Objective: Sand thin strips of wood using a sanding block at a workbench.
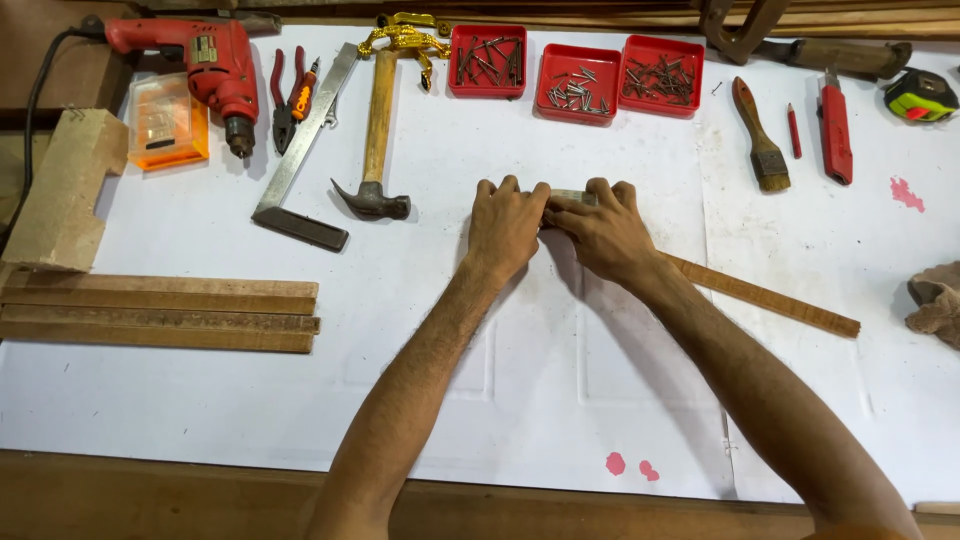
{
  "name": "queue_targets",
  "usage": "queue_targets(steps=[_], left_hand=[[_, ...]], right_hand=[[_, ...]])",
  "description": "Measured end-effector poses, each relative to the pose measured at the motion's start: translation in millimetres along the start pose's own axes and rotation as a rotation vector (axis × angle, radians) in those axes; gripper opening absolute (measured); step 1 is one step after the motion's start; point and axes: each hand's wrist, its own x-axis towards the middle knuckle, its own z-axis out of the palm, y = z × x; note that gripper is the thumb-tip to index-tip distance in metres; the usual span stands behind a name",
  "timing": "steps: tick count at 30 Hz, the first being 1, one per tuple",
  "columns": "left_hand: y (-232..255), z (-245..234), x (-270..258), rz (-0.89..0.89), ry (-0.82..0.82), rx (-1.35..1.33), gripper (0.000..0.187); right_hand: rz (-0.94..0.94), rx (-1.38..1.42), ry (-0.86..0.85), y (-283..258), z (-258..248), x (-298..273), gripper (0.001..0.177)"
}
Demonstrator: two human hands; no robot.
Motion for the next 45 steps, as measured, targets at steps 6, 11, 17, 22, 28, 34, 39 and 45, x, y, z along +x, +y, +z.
queue_targets(steps=[6, 11, 17, 22, 28, 34, 39, 45], left_hand=[[3, -11, -7, -0.069, -0.102, -0.041, 0.019], [1, -3, -7, -0.057, -0.063, -0.119, 0.019], [5, -26, 1, -0.03, -0.14, -0.024, 0.024], [0, -16, -8, -0.032, -0.117, 0.0, 0.021], [-11, -19, -3, -0.079, -0.09, -0.311, 0.009], [-13, -27, 5, -0.034, -0.178, -0.233, 0.012], [-20, -15, -2, 0.015, -0.158, -0.182, 0.009], [-32, -7, -1, 0.054, -0.135, -0.286, 0.02]], right_hand=[[0.025, 0.041, -0.083, 15, -25, -37, 0.034], [0.047, 0.015, -0.049, 14, -16, -36, 0.033], [0.09, 0.06, -0.082, 2, -16, -6, 0.033], [0.049, 0.038, -0.071, 15, -29, -46, 0.032], [0.047, -0.012, -0.081, 8, -30, -42, 0.033], [0.069, -0.035, -0.16, -2, -23, -3, 0.038], [0.005, 0.066, -0.069, 9, -23, -37, 0.036], [0.028, 0.044, -0.07, -4, -24, -25, 0.036]])
